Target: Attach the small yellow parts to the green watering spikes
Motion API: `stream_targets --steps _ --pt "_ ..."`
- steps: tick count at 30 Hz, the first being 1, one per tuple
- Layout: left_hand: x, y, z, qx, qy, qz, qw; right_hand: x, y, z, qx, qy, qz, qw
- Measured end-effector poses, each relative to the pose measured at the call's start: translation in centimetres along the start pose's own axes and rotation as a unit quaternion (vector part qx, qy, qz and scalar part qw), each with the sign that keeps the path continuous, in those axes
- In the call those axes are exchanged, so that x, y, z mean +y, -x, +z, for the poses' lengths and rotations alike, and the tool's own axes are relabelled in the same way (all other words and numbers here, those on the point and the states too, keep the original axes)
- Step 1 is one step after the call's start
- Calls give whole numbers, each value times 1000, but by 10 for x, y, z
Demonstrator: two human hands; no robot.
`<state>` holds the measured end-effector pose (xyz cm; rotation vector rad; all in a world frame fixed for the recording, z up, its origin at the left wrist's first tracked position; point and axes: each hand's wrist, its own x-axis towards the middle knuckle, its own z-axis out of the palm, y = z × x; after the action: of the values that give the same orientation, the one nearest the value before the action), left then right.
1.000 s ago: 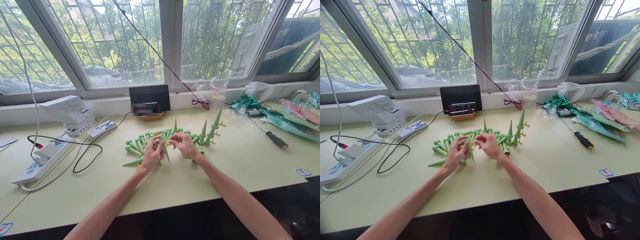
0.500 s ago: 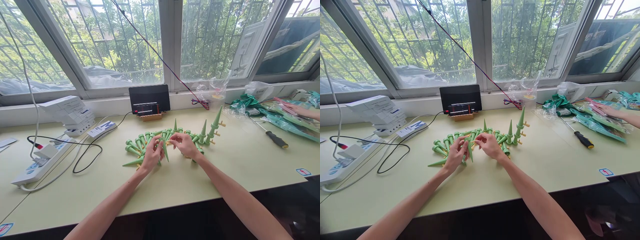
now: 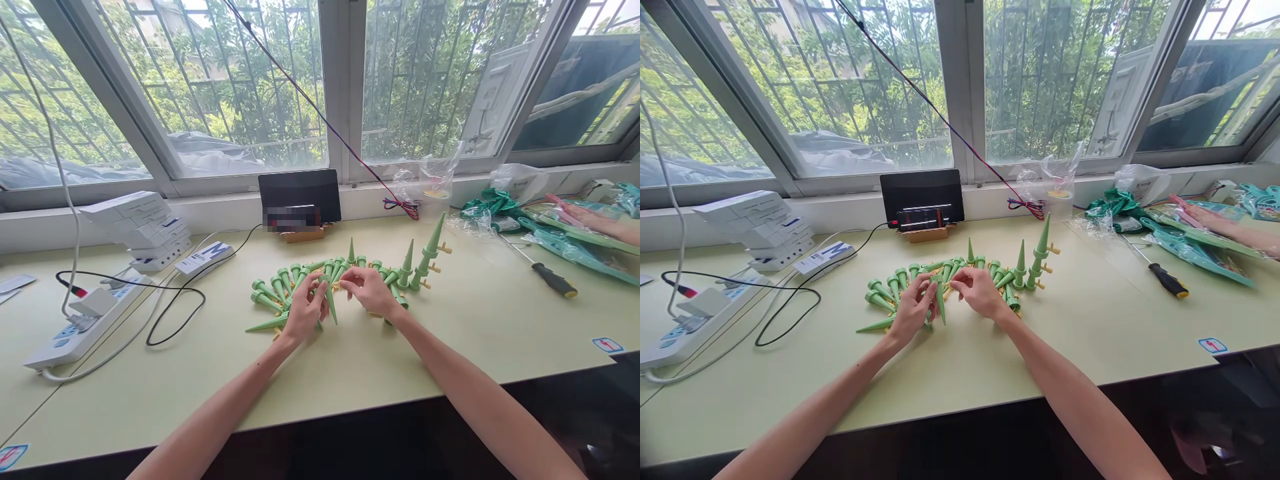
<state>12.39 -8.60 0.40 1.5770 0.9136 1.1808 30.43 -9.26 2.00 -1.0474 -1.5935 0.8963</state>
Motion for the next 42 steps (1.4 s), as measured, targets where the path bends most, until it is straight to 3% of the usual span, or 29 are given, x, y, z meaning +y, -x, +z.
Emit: stream_targets --steps 32,42 --pt "3 1 2 -5 -3 6 1000 0 0 1 -3 69 3 998" --pt "-1 -2 2 9 7 14 1000 2 0 0 -22 12 -13 1000"
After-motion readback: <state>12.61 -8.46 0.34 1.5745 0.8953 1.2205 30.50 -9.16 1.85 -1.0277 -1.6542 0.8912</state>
